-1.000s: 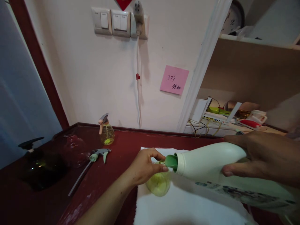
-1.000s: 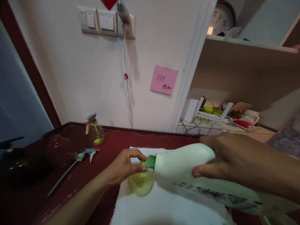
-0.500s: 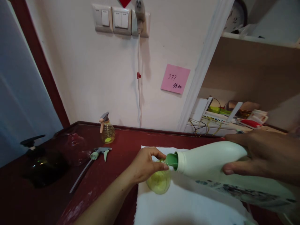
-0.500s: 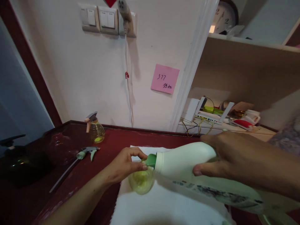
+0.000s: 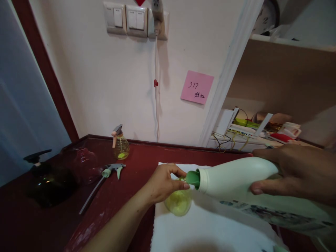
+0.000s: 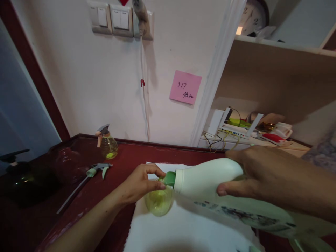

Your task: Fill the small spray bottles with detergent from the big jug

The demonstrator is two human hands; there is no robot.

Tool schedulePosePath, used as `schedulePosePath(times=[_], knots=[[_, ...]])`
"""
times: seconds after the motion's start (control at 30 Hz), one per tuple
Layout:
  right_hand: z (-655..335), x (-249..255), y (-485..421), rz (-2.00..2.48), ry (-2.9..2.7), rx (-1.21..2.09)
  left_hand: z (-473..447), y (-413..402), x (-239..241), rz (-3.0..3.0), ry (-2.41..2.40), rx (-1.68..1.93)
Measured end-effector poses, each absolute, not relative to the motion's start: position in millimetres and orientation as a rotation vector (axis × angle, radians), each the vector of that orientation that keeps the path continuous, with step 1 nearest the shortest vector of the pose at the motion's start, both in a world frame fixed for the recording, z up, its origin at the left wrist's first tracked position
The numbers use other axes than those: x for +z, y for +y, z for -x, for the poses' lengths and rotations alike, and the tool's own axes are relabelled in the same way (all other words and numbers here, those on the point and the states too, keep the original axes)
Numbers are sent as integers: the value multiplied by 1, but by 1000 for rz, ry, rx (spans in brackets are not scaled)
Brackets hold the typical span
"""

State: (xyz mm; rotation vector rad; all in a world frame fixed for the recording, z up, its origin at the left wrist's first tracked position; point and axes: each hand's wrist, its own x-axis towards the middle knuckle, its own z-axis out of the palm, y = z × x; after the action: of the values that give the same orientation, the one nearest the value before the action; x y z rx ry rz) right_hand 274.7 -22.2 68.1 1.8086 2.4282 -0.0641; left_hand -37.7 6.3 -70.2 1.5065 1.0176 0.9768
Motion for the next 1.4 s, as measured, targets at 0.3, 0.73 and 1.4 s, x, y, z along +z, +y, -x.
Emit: schedulePosePath(times=[0.3, 0.73, 1.4], knots=[[-272, 69, -25, -1844, 2389, -56, 38, 7, -71, -1513, 1029, 977], [-273, 71, -24, -1824, 2406, -40, 37, 5, -68, -1514, 1039, 962], [-258, 78, -28, -1872, 2367, -87, 37, 4, -66, -1543, 1033, 951]])
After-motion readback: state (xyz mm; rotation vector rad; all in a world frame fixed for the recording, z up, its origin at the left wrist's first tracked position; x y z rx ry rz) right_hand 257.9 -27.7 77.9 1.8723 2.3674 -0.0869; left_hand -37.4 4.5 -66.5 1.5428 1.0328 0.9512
